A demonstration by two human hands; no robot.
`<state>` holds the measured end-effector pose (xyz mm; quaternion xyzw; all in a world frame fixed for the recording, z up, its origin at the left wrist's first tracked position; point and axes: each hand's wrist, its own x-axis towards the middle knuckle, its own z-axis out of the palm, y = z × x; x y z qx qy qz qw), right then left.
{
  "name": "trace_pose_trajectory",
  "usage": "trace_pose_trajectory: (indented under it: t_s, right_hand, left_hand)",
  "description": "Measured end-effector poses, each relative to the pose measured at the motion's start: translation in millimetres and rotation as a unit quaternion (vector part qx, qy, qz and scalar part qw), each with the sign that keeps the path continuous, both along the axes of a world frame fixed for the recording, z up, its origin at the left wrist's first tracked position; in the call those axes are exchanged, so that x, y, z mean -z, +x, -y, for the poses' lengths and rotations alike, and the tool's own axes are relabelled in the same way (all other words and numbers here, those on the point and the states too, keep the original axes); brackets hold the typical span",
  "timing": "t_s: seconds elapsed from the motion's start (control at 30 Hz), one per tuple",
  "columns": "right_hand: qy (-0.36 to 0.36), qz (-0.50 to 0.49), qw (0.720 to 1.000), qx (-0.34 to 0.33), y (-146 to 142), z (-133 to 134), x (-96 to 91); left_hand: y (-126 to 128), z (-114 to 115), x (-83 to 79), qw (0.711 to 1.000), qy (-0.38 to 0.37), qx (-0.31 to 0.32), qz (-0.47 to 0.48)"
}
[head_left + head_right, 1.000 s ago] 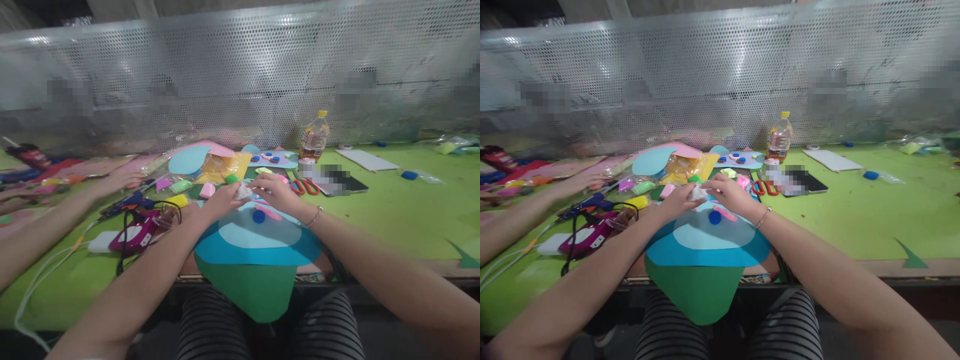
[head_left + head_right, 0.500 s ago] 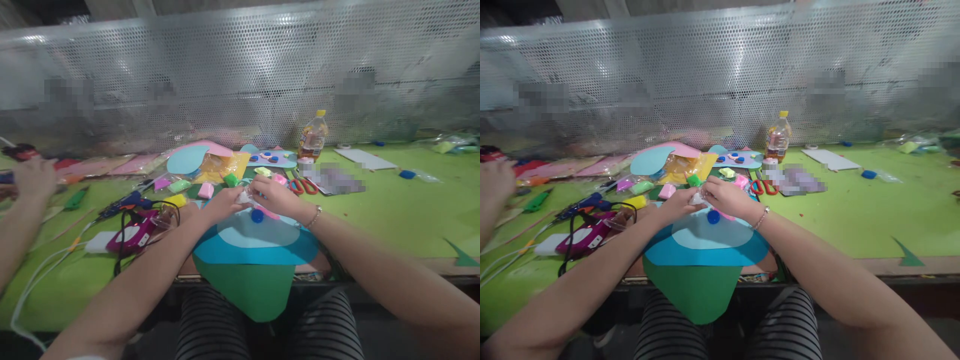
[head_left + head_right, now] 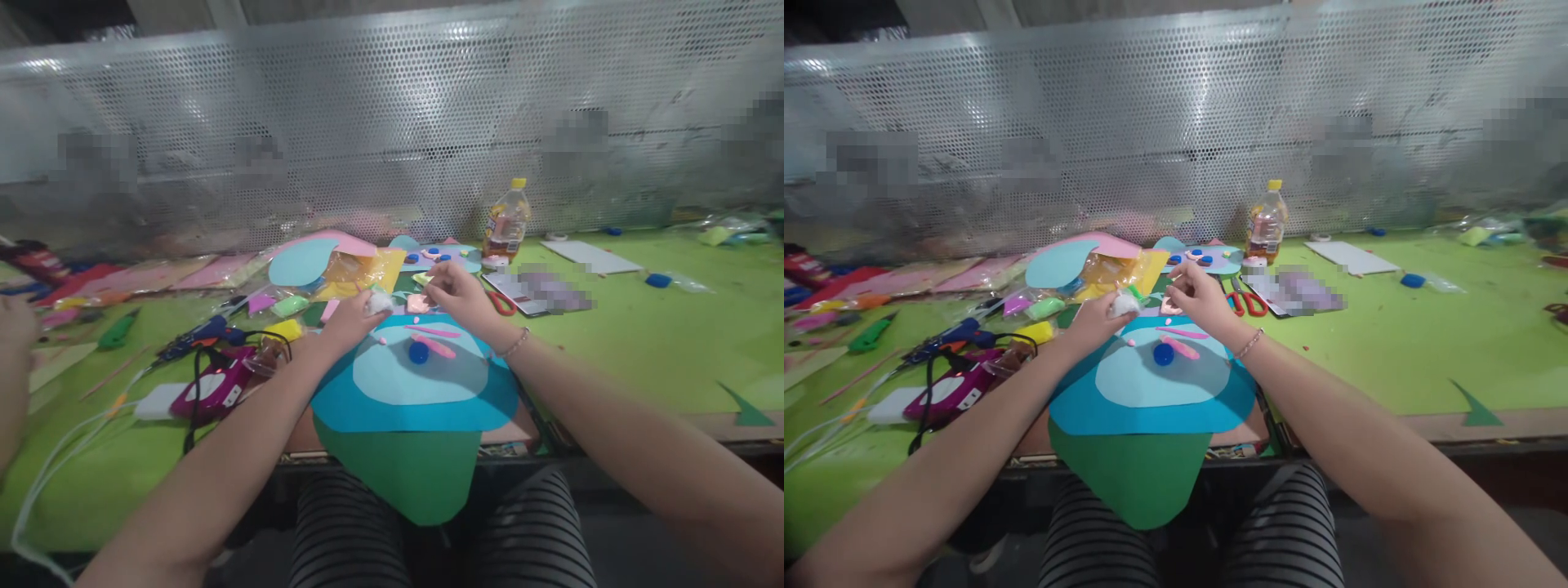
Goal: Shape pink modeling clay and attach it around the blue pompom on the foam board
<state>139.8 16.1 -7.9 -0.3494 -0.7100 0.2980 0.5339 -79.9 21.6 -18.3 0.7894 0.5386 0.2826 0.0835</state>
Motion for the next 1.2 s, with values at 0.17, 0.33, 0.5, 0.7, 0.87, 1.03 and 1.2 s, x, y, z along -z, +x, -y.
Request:
trace_pose_trajectory:
  t_s: [0.17,0.33,0.5,0.7,0.87,1.03,1.2]
  right_hand:
    - [-0.017,0.062,0.998,-0.013,-1.5,-3.4,8.6]
    - [-0.06,0.079,0.995,-0.013,-0.3,-5.0,7.6]
    - [-0.037,0.176,0.982,0.055,6.8,-9.1,7.0]
    - [-0.028,0.216,0.971,0.095,13.1,-13.5,12.3]
    - [-0.072,0.146,0.986,0.032,10.2,-11.5,13.0]
    - [-0.092,0.074,0.993,-0.03,5.1,-7.3,11.0]
    - [-0.102,0.058,0.992,-0.051,2.9,-3.8,9.0]
  left_hand:
    - [-2.7,-0.5,-4.6,0.999,-0.002,-0.04,-0.035]
    - [-7.9,-5.1,-4.0,0.996,-0.003,-0.073,-0.046]
    - [-14.3,-11.7,1.9,0.993,0.002,-0.093,-0.073]
    - [-17.2,-12.5,6.9,0.991,-0.016,-0.078,-0.105]
    - [-15.6,-13.5,9.3,0.989,-0.03,-0.067,-0.127]
    - [-13.1,-13.7,9.7,0.99,-0.034,-0.074,-0.119]
    - [-13.1,-14.7,10.2,0.99,-0.035,-0.074,-0.117]
